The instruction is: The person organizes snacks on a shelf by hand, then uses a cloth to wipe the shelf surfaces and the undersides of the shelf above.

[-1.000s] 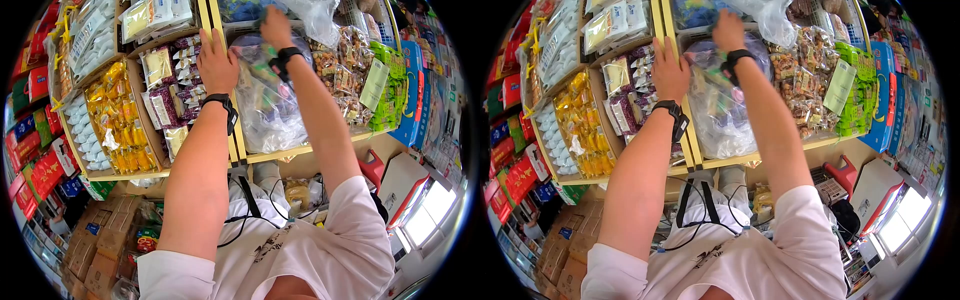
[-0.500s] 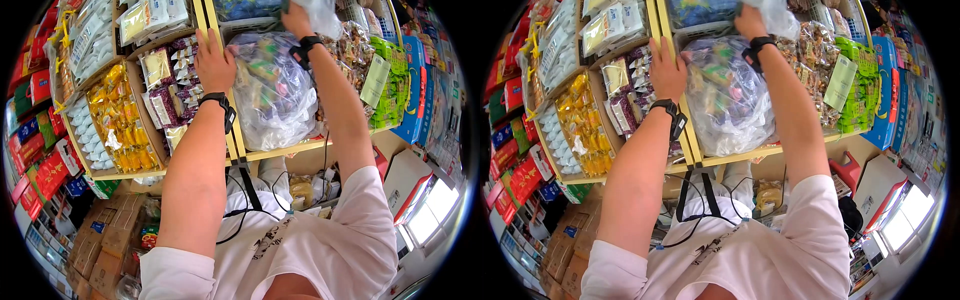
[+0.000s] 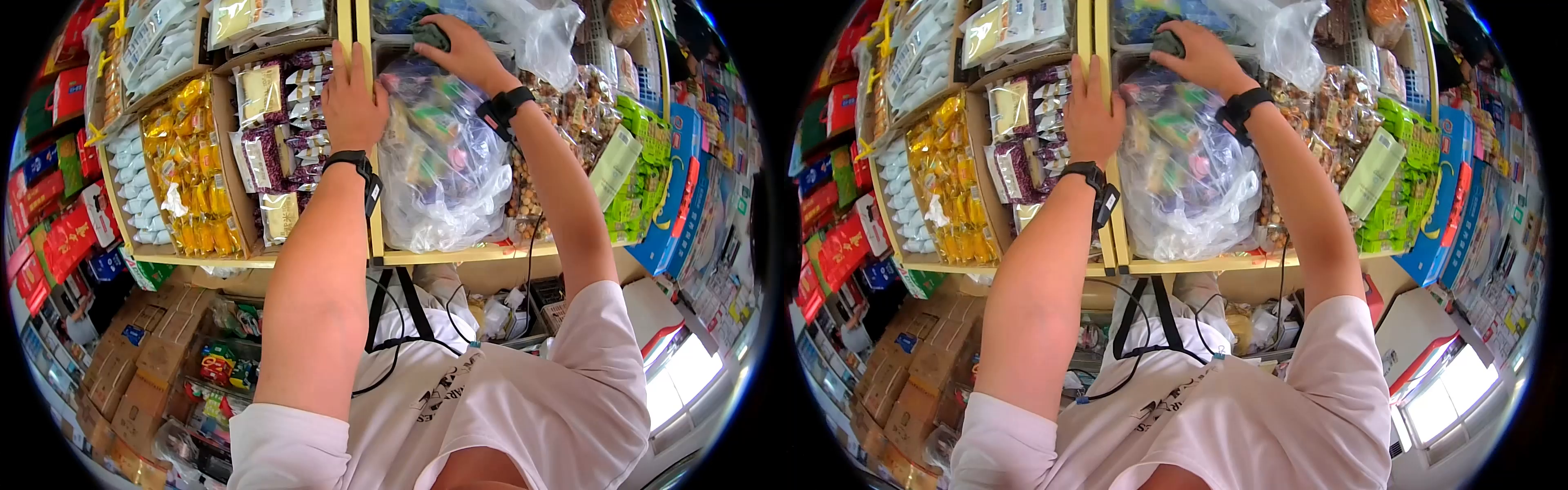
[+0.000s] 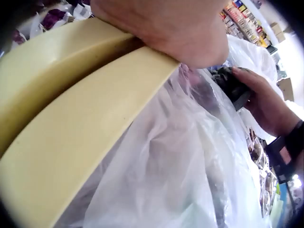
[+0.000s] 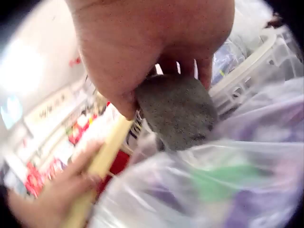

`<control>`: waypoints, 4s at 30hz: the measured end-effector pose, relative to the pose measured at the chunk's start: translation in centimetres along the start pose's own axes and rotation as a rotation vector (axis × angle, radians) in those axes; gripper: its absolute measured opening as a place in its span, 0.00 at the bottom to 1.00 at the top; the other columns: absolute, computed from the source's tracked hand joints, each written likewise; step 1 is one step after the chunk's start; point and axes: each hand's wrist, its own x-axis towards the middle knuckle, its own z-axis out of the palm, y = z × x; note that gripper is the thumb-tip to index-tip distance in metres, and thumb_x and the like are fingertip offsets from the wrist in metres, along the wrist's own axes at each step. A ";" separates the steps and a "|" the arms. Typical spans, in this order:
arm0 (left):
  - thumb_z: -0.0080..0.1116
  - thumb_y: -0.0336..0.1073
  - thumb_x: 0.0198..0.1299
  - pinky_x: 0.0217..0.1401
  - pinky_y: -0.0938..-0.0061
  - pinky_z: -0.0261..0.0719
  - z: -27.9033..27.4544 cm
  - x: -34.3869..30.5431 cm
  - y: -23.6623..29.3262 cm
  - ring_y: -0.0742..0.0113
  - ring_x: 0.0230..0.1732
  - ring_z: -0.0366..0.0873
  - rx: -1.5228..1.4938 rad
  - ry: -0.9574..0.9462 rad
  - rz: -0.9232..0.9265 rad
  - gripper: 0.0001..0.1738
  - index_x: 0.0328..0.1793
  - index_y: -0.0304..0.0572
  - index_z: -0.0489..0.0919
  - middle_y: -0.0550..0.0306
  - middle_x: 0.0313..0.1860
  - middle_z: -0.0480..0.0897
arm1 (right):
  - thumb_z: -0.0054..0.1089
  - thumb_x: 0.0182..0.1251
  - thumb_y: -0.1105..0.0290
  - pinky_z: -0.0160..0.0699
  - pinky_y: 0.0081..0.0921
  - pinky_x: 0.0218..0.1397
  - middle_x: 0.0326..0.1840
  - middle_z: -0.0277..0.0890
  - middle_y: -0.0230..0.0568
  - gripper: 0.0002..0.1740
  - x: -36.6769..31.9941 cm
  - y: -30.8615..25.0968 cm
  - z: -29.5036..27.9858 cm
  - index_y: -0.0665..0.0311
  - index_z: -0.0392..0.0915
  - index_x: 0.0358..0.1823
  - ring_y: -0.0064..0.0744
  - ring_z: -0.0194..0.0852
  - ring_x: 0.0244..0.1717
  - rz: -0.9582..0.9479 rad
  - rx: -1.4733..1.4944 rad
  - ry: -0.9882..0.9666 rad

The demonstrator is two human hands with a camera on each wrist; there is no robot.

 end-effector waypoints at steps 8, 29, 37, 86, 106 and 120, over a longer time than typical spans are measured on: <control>0.57 0.39 0.67 0.66 0.49 0.77 -0.2 0.0 0.2 0.33 0.65 0.78 0.026 0.013 -0.012 0.38 0.84 0.45 0.64 0.36 0.85 0.58 | 0.62 0.75 0.46 0.72 0.48 0.62 0.59 0.79 0.49 0.29 1.7 2.1 3.2 0.61 0.73 0.64 0.53 0.76 0.61 -0.121 -0.516 -0.064; 0.59 0.37 0.65 0.60 0.48 0.80 0.0 0.1 -0.2 0.33 0.60 0.81 0.060 0.049 0.048 0.38 0.83 0.43 0.65 0.35 0.84 0.59 | 0.68 0.62 0.64 0.74 0.51 0.60 0.55 0.77 0.53 0.27 3.0 -0.1 5.4 0.66 0.72 0.60 0.57 0.75 0.60 -0.108 -0.321 -0.111; 0.57 0.40 0.69 0.61 0.48 0.81 -0.4 0.0 0.3 0.28 0.62 0.79 0.042 -0.024 -0.032 0.36 0.83 0.47 0.65 0.39 0.86 0.57 | 0.67 0.65 0.60 0.76 0.52 0.59 0.53 0.81 0.54 0.29 0.9 2.0 4.7 0.69 0.73 0.64 0.57 0.78 0.57 0.128 -0.453 0.017; 0.59 0.41 0.65 0.65 0.49 0.77 0.1 -0.1 -0.3 0.34 0.61 0.81 0.008 0.046 0.012 0.37 0.81 0.46 0.67 0.38 0.83 0.62 | 0.72 0.63 0.64 0.75 0.50 0.61 0.56 0.79 0.59 0.25 2.8 3.3 4.4 0.64 0.74 0.59 0.63 0.76 0.59 -0.087 0.180 -0.188; 0.59 0.40 0.66 0.62 0.49 0.78 0.3 -0.1 -0.3 0.35 0.60 0.80 0.029 0.084 0.044 0.37 0.82 0.42 0.66 0.34 0.83 0.60 | 0.71 0.64 0.67 0.76 0.45 0.57 0.51 0.80 0.58 0.22 2.7 2.2 2.7 0.65 0.75 0.56 0.60 0.77 0.53 -0.019 0.143 -0.229; 0.56 0.42 0.68 0.74 0.49 0.69 0.4 -0.2 -0.2 0.38 0.68 0.76 0.000 -0.006 -0.020 0.37 0.83 0.43 0.64 0.35 0.85 0.58 | 0.70 0.62 0.67 0.76 0.45 0.62 0.55 0.80 0.60 0.26 0.2 2.3 -1.3 0.64 0.75 0.61 0.62 0.77 0.60 0.002 0.016 -0.224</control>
